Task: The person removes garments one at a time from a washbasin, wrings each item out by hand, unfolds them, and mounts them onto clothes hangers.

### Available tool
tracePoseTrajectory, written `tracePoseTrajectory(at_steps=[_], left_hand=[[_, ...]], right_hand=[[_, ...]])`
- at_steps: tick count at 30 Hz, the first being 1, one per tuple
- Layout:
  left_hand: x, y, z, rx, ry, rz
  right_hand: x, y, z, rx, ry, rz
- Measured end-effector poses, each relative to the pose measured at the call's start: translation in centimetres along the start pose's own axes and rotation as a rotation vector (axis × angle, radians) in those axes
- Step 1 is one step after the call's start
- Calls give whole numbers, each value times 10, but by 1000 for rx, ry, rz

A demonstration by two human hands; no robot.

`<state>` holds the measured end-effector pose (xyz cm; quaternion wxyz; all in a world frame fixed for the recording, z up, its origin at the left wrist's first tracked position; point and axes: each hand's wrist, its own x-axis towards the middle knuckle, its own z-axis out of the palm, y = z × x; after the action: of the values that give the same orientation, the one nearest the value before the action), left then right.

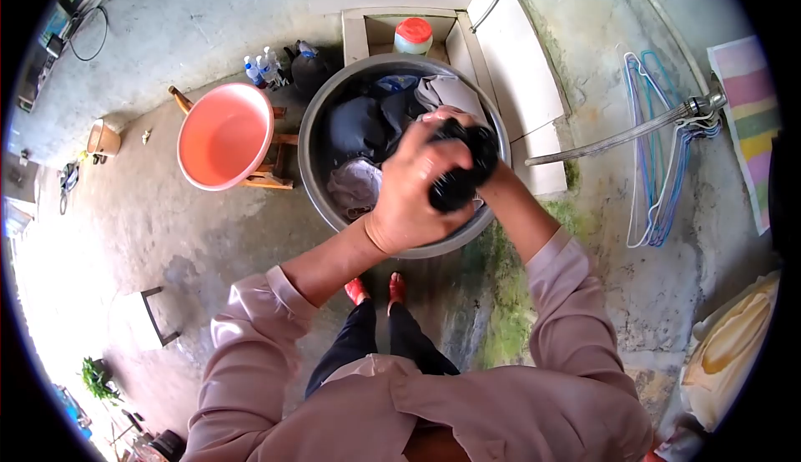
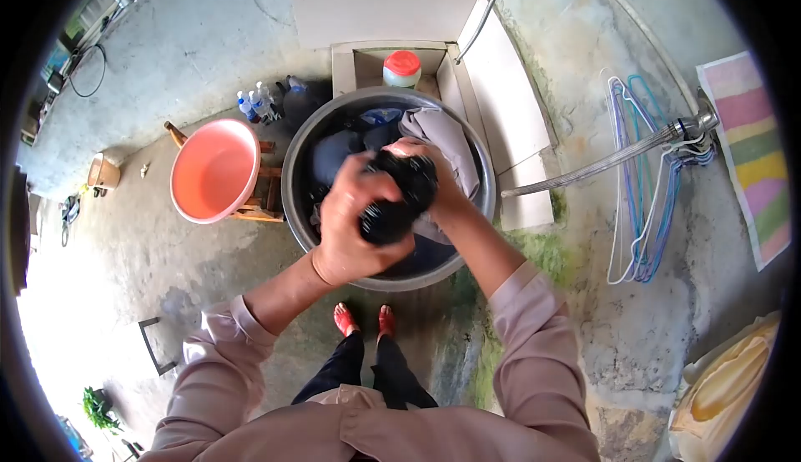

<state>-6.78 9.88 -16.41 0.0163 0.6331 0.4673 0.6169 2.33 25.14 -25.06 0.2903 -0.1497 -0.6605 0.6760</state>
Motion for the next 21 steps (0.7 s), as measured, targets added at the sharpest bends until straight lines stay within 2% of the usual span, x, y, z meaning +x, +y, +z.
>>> tracePoseTrajectory(at_steps=[2,3,4,5,8,12,15,18,20,21], left_hand=[[-5,7,3,-44,-167,28],[-9,8,8,-13,-210,123],[-10,9,11,35,-274,234],[-12,11,15,85,-336,344],[-21,13,20,127,-464,481],[-46,2,27,97,-682,544],[-78,-17,43,86,-833,544],[-102,-35,60,182,-1014,462],[-113,-44,68,210,-1167,292],[-126,-55,76,123,-1104,207]], right_hand=[[9,-14,1,-23,-43,15],[14,-28,7,259,-27,526],[14,-40,22,324,65,601],[14,-45,27,353,32,629],[14,-40,33,274,-11,641],[10,-18,40,-24,-162,380],[3,2,53,-160,-141,423],[-3,2,70,-347,-113,395],[-7,11,72,-366,-32,402],[-9,25,71,-359,3,412]])
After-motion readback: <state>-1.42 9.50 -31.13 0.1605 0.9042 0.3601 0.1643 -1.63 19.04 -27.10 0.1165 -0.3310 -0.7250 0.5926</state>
